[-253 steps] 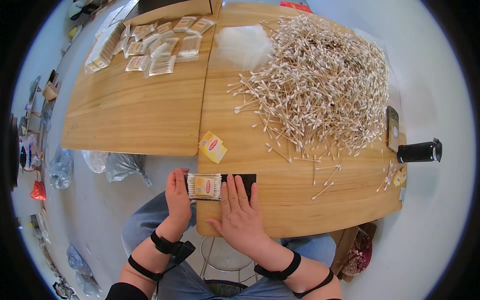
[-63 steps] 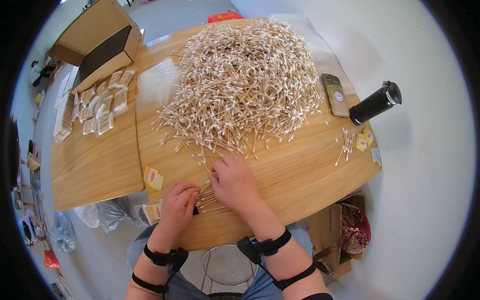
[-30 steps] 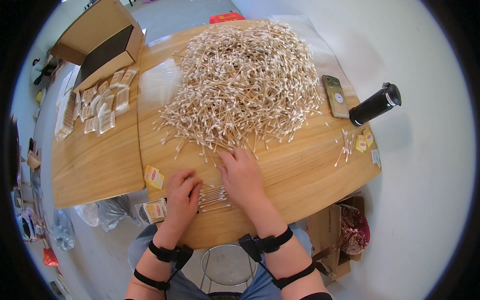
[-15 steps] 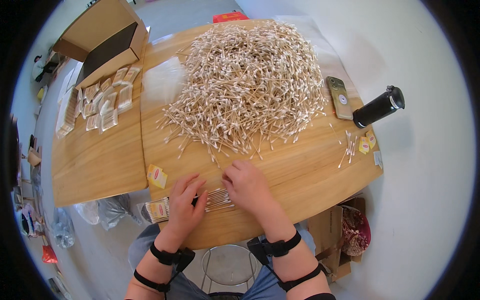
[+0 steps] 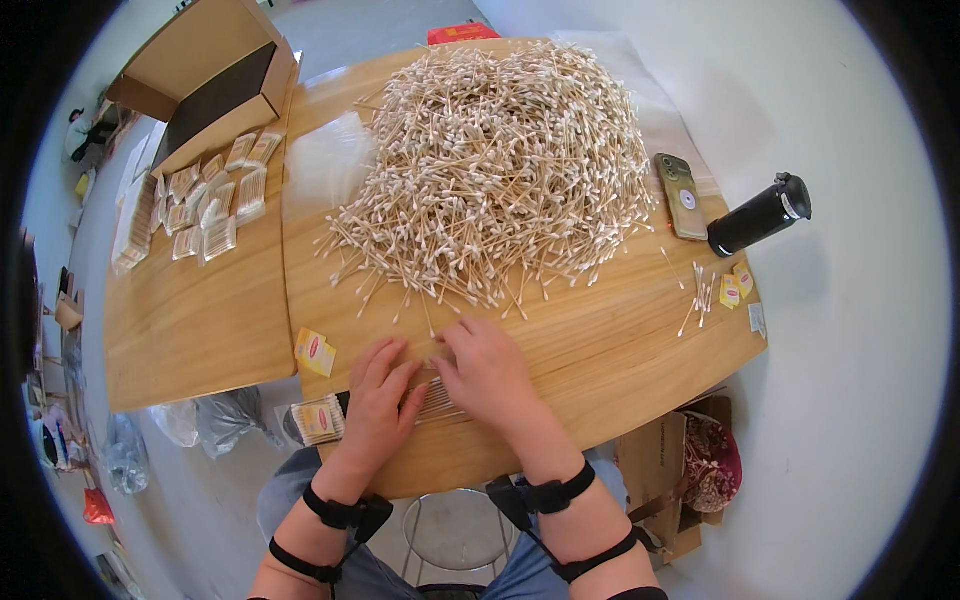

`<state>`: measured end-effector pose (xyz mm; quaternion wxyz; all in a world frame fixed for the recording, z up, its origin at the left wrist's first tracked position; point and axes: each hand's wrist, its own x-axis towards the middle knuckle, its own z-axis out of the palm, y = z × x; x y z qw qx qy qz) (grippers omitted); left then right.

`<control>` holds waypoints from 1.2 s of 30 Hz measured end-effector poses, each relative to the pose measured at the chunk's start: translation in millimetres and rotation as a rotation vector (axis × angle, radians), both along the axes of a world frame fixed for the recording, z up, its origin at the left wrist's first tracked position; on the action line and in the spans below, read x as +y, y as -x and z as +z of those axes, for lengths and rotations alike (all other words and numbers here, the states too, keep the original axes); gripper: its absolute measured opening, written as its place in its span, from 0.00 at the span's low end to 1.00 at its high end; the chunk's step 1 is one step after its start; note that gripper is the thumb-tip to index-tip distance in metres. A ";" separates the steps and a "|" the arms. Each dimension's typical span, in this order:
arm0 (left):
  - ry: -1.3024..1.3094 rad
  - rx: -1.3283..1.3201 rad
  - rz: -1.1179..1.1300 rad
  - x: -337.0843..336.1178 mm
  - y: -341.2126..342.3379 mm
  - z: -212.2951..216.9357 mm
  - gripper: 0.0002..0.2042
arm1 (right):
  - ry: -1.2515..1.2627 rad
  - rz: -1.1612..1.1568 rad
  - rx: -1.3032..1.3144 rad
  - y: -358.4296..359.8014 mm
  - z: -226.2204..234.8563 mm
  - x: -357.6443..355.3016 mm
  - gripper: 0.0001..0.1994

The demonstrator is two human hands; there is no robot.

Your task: The recorder is counting cotton swabs and placing them into small clear plastic bags.

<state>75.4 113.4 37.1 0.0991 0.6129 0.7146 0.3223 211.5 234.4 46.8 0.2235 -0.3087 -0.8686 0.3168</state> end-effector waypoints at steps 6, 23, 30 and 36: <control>-0.065 -0.019 -0.092 0.8 -0.4 -4.0 0.13 | -0.238 -0.183 -0.004 25.6 -11.8 1.4 0.09; 0.001 0.074 0.012 15.3 7.3 -10.0 0.22 | -0.059 0.003 -0.090 -7.6 -1.0 0.0 0.04; 0.023 0.083 -0.016 17.1 10.2 -10.9 0.19 | -0.008 0.028 -0.060 -11.3 0.3 4.8 0.03; 0.042 -0.017 -0.117 3.3 24.2 0.2 0.17 | 0.042 0.073 -0.054 -21.8 -1.6 10.1 0.02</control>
